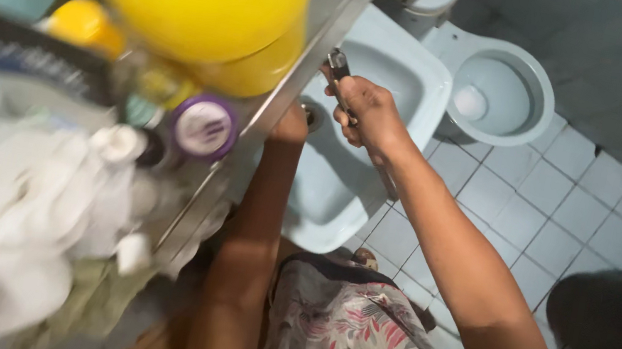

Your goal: The person scrubs a bathroom sink with a red brush, then rinses the sink and brush using a handheld shower head. The person repeatedly scrubs and rinses the sink basin and drain area.

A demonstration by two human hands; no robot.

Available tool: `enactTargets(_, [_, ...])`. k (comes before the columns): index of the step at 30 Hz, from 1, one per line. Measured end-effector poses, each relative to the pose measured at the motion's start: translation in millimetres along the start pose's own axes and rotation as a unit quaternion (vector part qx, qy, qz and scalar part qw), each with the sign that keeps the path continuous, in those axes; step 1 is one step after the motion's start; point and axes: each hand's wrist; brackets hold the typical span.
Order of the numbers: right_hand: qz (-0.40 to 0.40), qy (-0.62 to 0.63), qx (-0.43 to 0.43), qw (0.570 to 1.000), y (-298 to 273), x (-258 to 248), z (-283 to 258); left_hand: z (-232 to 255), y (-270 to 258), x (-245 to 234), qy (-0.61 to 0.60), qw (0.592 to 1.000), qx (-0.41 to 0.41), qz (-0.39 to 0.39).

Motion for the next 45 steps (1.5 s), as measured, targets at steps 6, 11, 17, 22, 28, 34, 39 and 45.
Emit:
enactTargets(6, [0.038,0.013,0.009,0.999,1,-35,-10,8,29,59,-0.035,0.997,-0.025,-0.068])
enactTargets(11, [0.036,0.019,-0.005,0.999,5,-58,-3,8,50,97,-0.053,0.984,-0.082,-0.152])
enactTargets(17, [0.041,0.002,-0.007,0.999,10,-61,11,16,49,122,-0.074,0.963,-0.124,-0.229])
enactTargets(22, [0.048,-0.011,0.007,0.999,0,-53,7,-3,41,114,-0.070,0.956,-0.149,-0.245])
enactTargets(28, [0.008,0.001,-0.008,1.000,-13,-47,15,-28,-1,87,-0.063,0.955,-0.172,-0.234])
enactTargets(34, [-0.018,-0.026,-0.007,0.999,-27,-35,12,-21,-7,-44,0.041,0.995,0.003,-0.090])
enactTargets(39, [-0.018,-0.025,0.003,1.000,-33,-36,13,18,37,-122,-0.056,0.939,-0.186,-0.285])
enactTargets(45, [-0.023,-0.023,0.010,0.999,-25,-33,27,-2,32,-59,-0.039,0.999,0.004,-0.037])
Point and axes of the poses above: each hand's wrist, its own y-axis towards the middle knuckle, its own x-axis out of the palm, z = x × y, and after that the axes turned 1 degree about -y, right-handed
